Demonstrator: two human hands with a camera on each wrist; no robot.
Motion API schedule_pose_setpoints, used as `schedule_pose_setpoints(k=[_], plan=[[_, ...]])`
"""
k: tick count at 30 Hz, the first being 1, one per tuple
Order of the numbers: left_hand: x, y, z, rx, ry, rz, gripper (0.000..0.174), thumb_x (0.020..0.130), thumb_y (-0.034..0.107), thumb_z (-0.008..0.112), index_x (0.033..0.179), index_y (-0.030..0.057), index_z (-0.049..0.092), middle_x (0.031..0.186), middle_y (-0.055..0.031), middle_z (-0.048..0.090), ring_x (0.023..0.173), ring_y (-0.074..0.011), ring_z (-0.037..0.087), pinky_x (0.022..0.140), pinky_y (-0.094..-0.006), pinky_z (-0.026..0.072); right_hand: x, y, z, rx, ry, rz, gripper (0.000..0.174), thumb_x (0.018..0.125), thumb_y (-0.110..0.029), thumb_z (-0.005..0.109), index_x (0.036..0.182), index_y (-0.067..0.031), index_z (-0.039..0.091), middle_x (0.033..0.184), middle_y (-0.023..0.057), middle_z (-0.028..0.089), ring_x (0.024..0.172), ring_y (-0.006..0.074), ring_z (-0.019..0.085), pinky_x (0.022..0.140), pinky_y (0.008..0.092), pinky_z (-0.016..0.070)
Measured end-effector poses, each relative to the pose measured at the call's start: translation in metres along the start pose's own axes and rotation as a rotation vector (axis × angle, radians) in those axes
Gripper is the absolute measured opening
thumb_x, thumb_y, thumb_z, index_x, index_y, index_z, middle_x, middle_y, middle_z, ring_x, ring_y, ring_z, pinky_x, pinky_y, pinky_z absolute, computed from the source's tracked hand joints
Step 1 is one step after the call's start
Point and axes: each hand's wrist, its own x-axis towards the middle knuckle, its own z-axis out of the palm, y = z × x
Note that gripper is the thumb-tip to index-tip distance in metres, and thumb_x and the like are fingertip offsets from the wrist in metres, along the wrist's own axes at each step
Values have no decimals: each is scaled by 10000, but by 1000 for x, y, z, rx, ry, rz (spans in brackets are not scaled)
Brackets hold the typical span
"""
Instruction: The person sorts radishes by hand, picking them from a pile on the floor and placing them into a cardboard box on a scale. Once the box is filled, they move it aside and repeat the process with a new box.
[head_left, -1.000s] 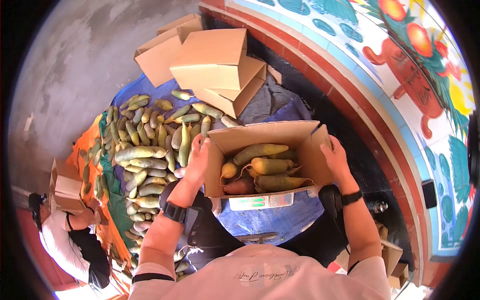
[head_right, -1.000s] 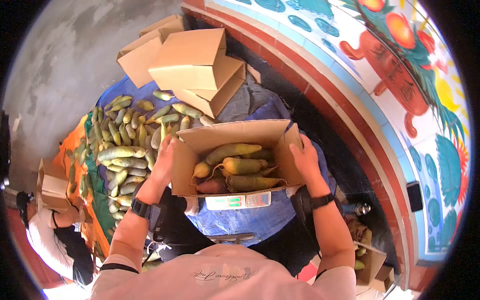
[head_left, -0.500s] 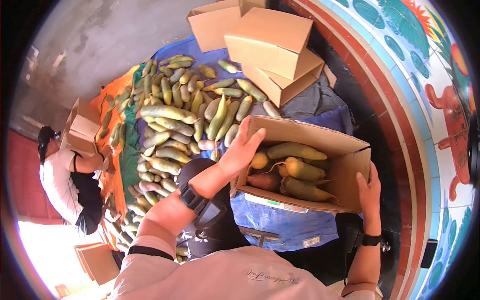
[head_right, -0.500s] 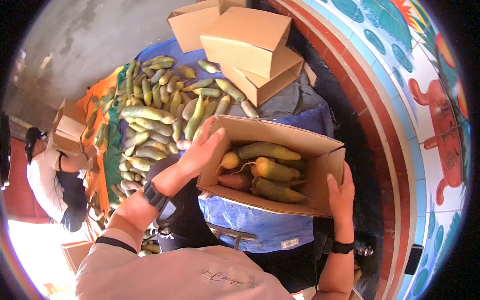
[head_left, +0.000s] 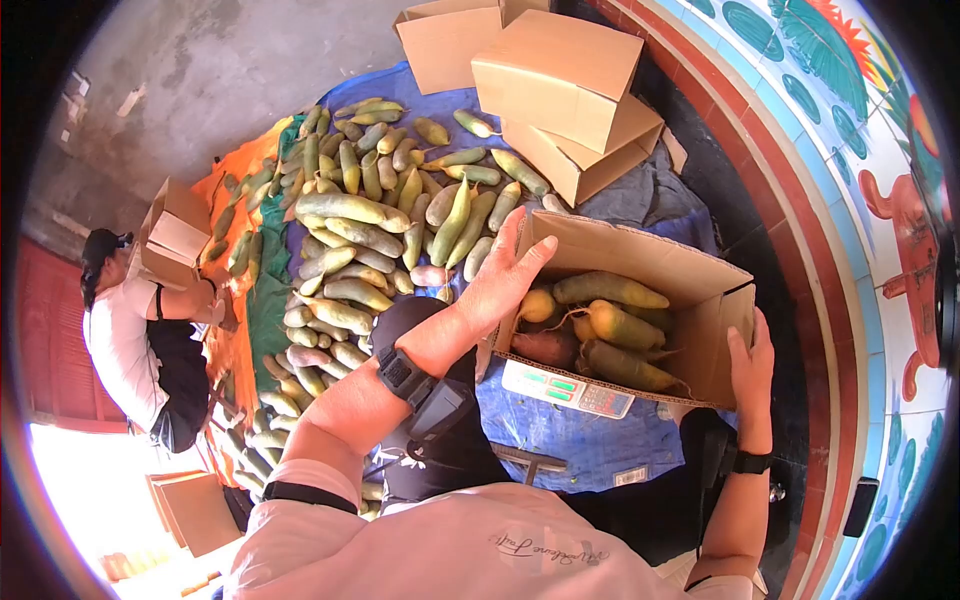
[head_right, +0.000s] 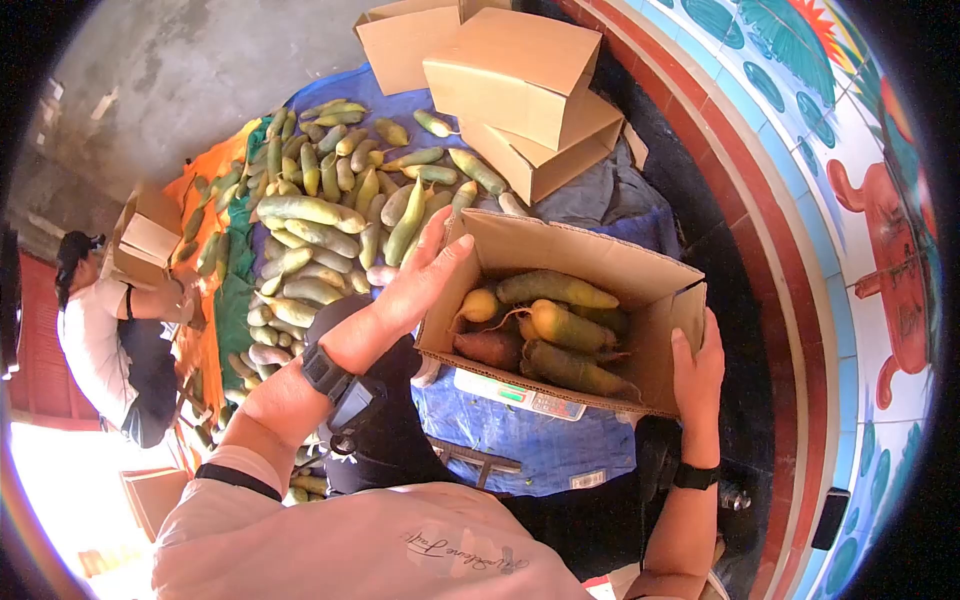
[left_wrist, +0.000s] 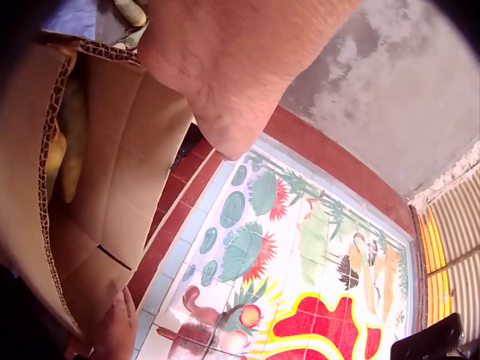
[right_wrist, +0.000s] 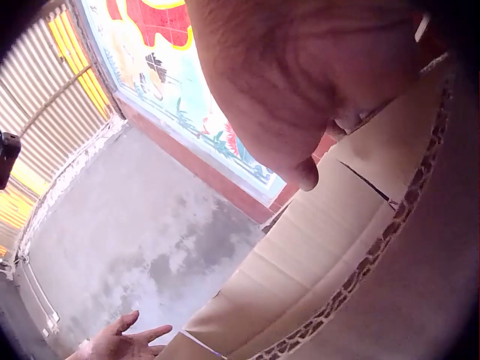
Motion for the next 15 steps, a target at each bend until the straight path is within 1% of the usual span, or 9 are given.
schedule_pose_setpoints(k=[2, 3, 5, 8, 9, 11, 12, 13, 15], plan=[[1, -3, -1, -40, 22, 21, 734, 911, 384, 488, 1422, 33, 93, 1464, -222, 111, 1369, -269, 104, 1096, -344, 124, 0, -2, -1, -10, 13, -37, 491, 856, -156, 527, 1285, 36, 386, 1241, 225, 481, 1153, 321, 473, 977, 359, 354], [1, -2, 0, -39, 21, 23, 734, 911, 384, 488, 1422, 33, 93, 1464, -222, 111, 1369, -269, 104, 1096, -344, 124, 0, -3, -1, -17, 22, -77, 492, 854, -156, 529, 1288, 26, 388, 1267, 220, 461, 1173, 322, 455, 989, 359, 343], [-2, 2, 2, -92, 44, 44, 720, 912, 379, 488, 1424, 45, 109, 1462, -217, 131, 1368, -263, 113, 1095, -335, 127, 1, -1, 1, -56, 40, -82, 488, 853, -153, 529, 1289, 18, 392, 1286, 214, 443, 1190, 324, 436, 999, 360, 332], [-2, -1, 2, 75, 110, 51, 708, 901, 391, 505, 1421, 55, 160, 1459, -186, 186, 1364, -249, 140, 1094, -323, 131, 5, -11, 4, -92, 70, -119, 481, 852, -150, 526, 1289, 5, 398, 1313, 205, 418, 1217, 326, 405, 1018, 365, 311], [-1, -2, 3, 77, 121, 49, 715, 896, 397, 511, 1422, 61, 163, 1459, -181, 191, 1362, -253, 149, 1091, -322, 142, 4, -15, 4, -94, 76, -127, 478, 853, -150, 525, 1289, 0, 400, 1320, 203, 409, 1227, 324, 393, 1026, 369, 301], [5, -9, 3, 111, 137, 123, 718, 895, 393, 513, 1418, 46, 164, 1454, -186, 198, 1361, -257, 154, 1091, -322, 151, 5, -20, 5, -100, 60, -141, 472, 854, -154, 524, 1288, -12, 405, 1326, 200, 403, 1239, 323, 377, 1034, 374, 286], [5, -10, 6, 76, 160, 92, 717, 893, 384, 518, 1410, 26, 175, 1448, -190, 209, 1360, -257, 155, 1093, -327, 152, 7, -22, 6, -114, 56, -138, 467, 855, -157, 523, 1288, -24, 411, 1332, 198, 397, 1251, 321, 361, 1042, 378, 272], [6, -11, 7, 80, 170, 122, 717, 894, 387, 515, 1403, 9, 181, 1440, -193, 227, 1355, -257, 173, 1092, -335, 164, 9, -24, 7, -110, 44, -150, 467, 855, -157, 523, 1288, -24, 411, 1332, 198, 397, 1251, 321, 361, 1042, 378, 272], [4, -7, 7, 129, 199, 165, 719, 891, 409, 508, 1397, 7, 193, 1431, -203, 241, 1347, -272, 198, 1087, -344, 184, 9, -25, 9, -161, 53, -130, 447, 857, -165, 525, 1278, -45, 430, 1342, 190, 387, 1266, 319, 337, 1050, 384, 254]])
